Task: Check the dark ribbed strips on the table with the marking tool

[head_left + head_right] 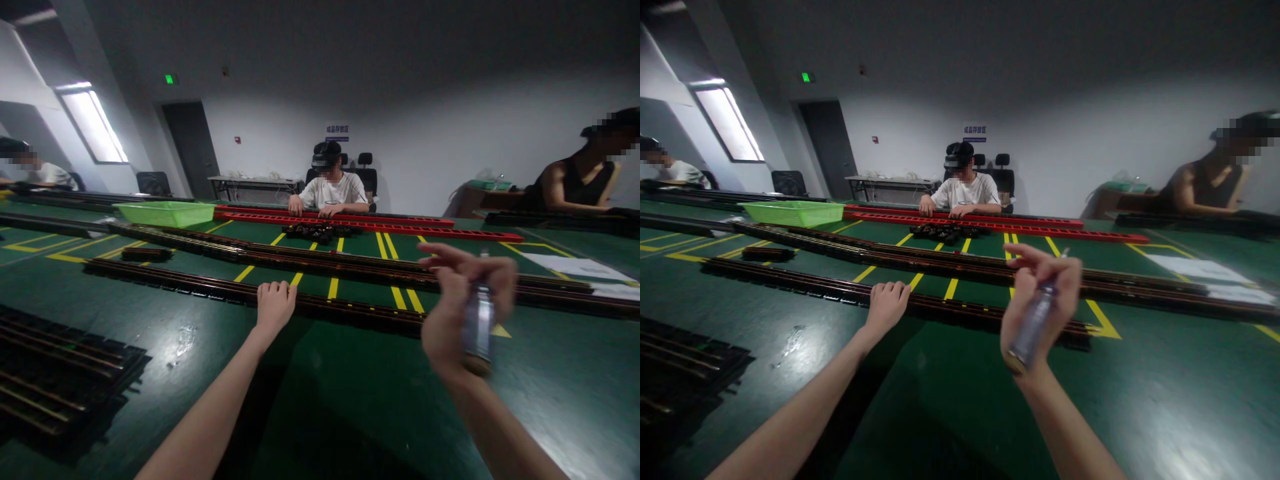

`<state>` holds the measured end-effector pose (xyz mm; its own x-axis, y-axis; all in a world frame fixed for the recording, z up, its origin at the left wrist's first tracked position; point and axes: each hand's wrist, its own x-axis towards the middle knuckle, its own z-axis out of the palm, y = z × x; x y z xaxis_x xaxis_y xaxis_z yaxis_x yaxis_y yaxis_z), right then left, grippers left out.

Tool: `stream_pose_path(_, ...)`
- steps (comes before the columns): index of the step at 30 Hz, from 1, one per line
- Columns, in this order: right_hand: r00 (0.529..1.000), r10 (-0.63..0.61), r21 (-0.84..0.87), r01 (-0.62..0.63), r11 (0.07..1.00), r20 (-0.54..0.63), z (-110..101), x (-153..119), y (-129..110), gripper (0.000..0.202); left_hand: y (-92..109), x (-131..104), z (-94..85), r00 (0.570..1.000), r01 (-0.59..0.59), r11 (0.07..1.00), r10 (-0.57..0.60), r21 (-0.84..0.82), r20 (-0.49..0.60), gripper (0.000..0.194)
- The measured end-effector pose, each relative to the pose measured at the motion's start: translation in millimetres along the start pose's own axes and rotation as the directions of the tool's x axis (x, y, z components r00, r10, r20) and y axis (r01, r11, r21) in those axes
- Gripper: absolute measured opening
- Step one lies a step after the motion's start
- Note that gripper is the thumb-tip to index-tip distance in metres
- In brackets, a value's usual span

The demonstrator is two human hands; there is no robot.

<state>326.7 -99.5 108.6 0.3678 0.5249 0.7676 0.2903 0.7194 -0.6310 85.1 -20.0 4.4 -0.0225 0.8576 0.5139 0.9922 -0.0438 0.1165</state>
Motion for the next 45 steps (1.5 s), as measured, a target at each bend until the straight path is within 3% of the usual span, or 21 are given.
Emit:
stream_pose_path(2, 0.998, -0.014, -0.095, 0.020, 0.995, 0.058, 15.6, -13.3, 16.9, 0.018, 9.4, -1.0, -0.2, 1.000, -0.012, 0.999, 0.013, -0.052, 0.026, 0.041)
stream_pose_path(3, 0.985, 0.028, -0.179, 0.003, 0.984, 0.169, 21.9, -21.5, 27.4, 0.018, 14.0, -1.7, -0.3, 0.999, -0.014, 0.997, 0.017, -0.082, 0.039, 0.041)
stream_pose_path(6, 0.893, 0.156, -0.440, 0.051, 0.897, 0.422, 32.5, -44.7, 57.1, 0.014, 27.4, -4.7, -0.7, 0.995, -0.034, 0.985, 0.049, -0.168, 0.088, 0.042)
stream_pose_path(11, 0.785, 0.171, -0.546, 0.239, 0.803, 0.595, 33.2, -59.6, 76.9, 0.011, 48.6, -11.1, -5.4, 0.984, -0.123, 0.967, 0.147, -0.224, 0.097, 0.035)
stream_pose_path(15, 0.763, 0.262, -0.657, 0.267, 0.705, 0.591, 29.0, -56.0, 82.5, 0.015, 55.3, -12.1, -7.5, 0.967, -0.163, 0.942, 0.211, -0.295, 0.140, 0.031)
stream_pose_path(19, 0.760, 0.323, -0.685, 0.212, 0.697, 0.564, 22.1, -49.4, 86.9, 0.018, 43.1, -6.0, -4.0, 0.964, -0.192, 0.908, 0.246, -0.372, 0.103, 0.029)
stream_pose_path(23, 0.728, 0.397, -0.675, 0.122, 0.727, 0.559, 16.3, -42.3, 87.9, 0.019, 11.0, 3.3, -4.7, 0.968, -0.250, 0.935, 0.239, -0.251, -0.074, 0.029)
stream_pose_path(26, 0.721, 0.435, -0.681, 0.068, 0.729, 0.539, 9.9, -34.3, 91.7, 0.023, -22.1, 7.5, -7.1, 0.986, -0.097, 0.992, 0.084, -0.084, -0.146, 0.029)
stream_pose_path(28, 0.689, 0.492, -0.666, -0.017, 0.746, 0.533, 2.9, -26.3, 96.8, 0.029, -43.6, 8.2, -6.5, 0.983, 0.037, 0.999, -0.037, -0.007, -0.180, 0.032)
stream_pose_path(30, 0.674, 0.554, -0.708, -0.066, 0.704, 0.489, -5.8, -16.4, 102.9, 0.036, -60.5, 7.9, -3.8, 0.972, 0.160, 0.987, -0.156, 0.006, -0.177, 0.034)
stream_pose_path(32, 0.672, 0.590, -0.749, -0.078, 0.658, 0.448, -15.0, -5.7, 108.4, 0.041, -70.5, 7.6, -0.1, 0.967, 0.208, 0.978, -0.206, -0.004, -0.147, 0.036)
stream_pose_path(35, 0.636, 0.641, -0.791, -0.077, 0.607, 0.429, -28.4, 9.7, 114.3, 0.044, -72.1, 7.9, 3.2, 0.985, 0.158, 0.987, -0.157, 0.005, -0.071, 0.036)
stream_pose_path(40, 0.583, 0.696, -0.844, -0.031, 0.535, 0.420, -47.4, 27.2, 120.7, 0.042, -57.9, 8.9, 2.7, 1.000, 0.000, 0.999, 0.001, 0.036, -0.013, 0.035)
stream_pose_path(45, 0.568, 0.681, -0.818, -0.023, 0.575, 0.463, -48.1, 28.3, 121.6, 0.037, -50.9, 9.3, 3.9, 0.999, 0.038, 0.998, -0.037, 0.046, -0.010, 0.039)
